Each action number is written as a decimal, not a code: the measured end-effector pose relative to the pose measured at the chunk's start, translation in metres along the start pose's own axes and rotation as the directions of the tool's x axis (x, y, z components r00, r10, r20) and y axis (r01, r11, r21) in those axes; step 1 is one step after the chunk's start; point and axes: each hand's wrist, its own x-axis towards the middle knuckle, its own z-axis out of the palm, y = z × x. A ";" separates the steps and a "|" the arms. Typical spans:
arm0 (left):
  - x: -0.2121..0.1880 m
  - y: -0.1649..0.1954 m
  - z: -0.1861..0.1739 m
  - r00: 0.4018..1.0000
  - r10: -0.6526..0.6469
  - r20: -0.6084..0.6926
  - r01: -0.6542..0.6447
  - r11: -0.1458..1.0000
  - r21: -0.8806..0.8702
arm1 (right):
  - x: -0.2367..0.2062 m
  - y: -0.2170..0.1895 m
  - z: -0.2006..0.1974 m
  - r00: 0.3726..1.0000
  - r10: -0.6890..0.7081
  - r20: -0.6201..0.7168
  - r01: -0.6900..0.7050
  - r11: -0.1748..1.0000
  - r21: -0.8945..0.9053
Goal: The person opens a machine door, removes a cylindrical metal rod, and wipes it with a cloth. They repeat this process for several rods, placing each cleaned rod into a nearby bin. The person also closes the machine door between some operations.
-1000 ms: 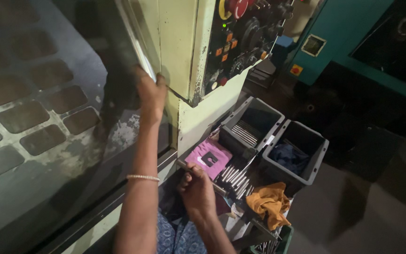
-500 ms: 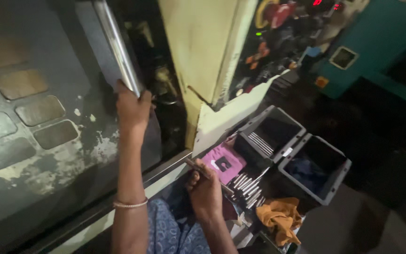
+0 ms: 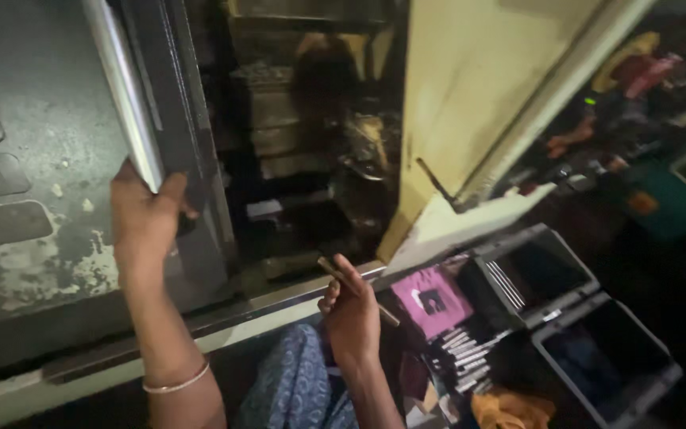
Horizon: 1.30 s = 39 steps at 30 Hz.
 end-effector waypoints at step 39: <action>0.142 0.023 -0.155 0.684 0.514 -0.517 0.177 0.571 0.802 | 0.328 0.318 0.261 0.946 0.276 -0.172 -0.316 0.904 -0.287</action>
